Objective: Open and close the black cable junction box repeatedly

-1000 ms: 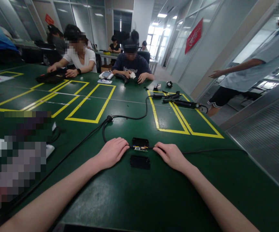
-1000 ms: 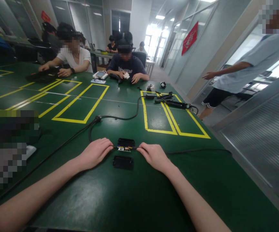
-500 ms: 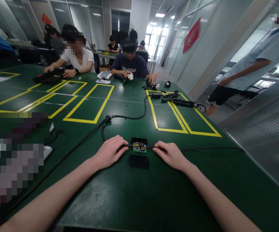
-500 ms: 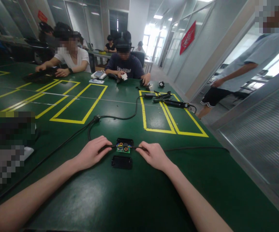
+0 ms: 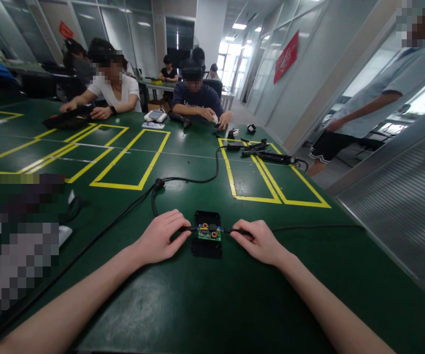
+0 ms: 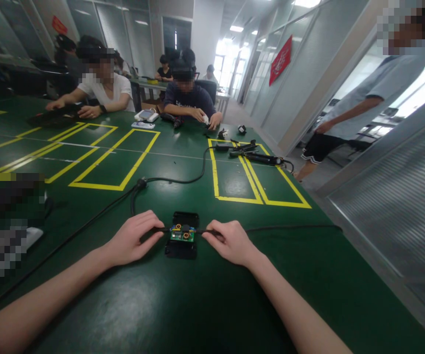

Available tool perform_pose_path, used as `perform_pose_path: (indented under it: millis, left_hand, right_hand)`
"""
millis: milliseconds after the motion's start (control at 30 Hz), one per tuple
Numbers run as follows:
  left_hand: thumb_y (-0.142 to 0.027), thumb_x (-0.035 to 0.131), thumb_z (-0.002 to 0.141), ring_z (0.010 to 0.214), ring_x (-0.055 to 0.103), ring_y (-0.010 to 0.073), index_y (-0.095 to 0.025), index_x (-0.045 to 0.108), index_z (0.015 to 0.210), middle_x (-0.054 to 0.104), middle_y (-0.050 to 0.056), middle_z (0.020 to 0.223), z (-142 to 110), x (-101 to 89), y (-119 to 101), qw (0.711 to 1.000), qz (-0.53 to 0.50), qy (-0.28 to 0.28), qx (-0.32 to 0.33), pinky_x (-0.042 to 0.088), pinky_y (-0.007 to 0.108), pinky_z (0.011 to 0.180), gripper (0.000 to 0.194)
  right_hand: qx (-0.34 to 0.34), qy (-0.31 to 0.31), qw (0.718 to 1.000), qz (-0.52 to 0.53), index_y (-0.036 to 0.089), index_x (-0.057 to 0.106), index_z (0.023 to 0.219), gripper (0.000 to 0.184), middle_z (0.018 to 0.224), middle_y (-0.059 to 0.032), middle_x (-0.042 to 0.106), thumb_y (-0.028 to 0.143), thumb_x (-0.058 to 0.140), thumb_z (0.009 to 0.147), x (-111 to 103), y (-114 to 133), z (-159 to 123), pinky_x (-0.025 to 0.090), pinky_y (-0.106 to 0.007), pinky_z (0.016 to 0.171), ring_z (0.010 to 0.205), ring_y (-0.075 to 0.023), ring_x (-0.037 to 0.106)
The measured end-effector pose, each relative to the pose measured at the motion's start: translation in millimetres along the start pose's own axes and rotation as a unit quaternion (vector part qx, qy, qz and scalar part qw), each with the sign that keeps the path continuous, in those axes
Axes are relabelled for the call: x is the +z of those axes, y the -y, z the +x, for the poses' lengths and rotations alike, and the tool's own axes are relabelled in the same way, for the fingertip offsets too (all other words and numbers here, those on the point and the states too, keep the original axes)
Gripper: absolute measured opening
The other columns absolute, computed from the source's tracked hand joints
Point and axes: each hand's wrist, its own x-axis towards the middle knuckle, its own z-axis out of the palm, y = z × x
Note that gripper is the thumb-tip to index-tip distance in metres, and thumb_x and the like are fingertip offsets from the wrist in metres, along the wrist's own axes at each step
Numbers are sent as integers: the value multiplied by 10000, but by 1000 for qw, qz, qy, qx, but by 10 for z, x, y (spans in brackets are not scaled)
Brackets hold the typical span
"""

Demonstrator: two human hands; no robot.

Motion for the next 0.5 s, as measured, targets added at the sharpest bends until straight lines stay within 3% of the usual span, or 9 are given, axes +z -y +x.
perform_pose_path:
  millis: [267,500]
  left_hand:
    - [-191,503,951,686,553,166,-176,584,836,604,26,734,-19,-19,-39,999,-22,27,16,434,282,647,142]
    - [-175,533,914,665,556,148,-184,581,827,590,6,726,-29,6,-67,997,-34,74,-4,421,266,632,101]
  right_hand:
    - [-4,65,998,13,193,602,813,287,553,59,484,384,532,1015,40,49,-26,322,-227,529,464,-94,446]
    - [-2,67,998,2,199,569,733,326,557,50,482,367,526,1008,44,34,-12,325,-236,543,470,-97,450]
